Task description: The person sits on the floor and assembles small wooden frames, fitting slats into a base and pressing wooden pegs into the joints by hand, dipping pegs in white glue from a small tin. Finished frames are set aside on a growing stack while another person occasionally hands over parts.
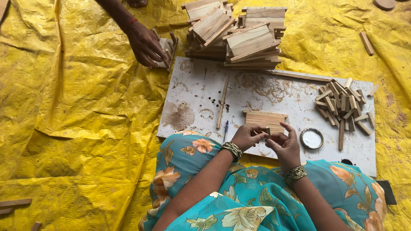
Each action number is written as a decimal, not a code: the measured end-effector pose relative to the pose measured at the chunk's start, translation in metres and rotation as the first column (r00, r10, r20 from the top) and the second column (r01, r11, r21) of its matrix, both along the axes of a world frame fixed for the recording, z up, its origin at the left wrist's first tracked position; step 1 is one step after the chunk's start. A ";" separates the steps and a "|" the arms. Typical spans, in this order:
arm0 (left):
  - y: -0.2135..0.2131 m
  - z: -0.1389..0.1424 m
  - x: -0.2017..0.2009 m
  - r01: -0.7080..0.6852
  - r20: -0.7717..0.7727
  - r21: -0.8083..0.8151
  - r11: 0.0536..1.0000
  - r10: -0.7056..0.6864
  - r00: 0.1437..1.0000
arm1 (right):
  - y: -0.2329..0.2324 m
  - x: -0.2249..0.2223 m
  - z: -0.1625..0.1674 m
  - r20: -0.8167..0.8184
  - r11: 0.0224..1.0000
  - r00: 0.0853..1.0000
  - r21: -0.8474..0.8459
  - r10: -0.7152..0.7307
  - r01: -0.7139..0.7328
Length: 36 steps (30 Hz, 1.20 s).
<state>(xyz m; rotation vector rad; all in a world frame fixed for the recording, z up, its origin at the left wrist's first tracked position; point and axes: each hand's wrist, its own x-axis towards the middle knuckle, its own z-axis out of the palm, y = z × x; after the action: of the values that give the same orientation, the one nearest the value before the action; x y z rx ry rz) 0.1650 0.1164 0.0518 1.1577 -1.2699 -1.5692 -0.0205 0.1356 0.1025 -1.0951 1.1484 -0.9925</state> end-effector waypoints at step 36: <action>-0.007 -0.007 -0.012 -0.124 0.047 -0.010 0.992 0.124 0.991 | -0.019 -0.028 -0.028 -0.113 0.997 0.993 -0.078 -0.011 0.002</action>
<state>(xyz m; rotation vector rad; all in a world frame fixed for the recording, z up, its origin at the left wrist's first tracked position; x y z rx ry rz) 0.1535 0.1098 0.0449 1.2522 -1.2093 -1.4529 -0.0481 0.1170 0.0741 -1.2238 1.2140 -0.9976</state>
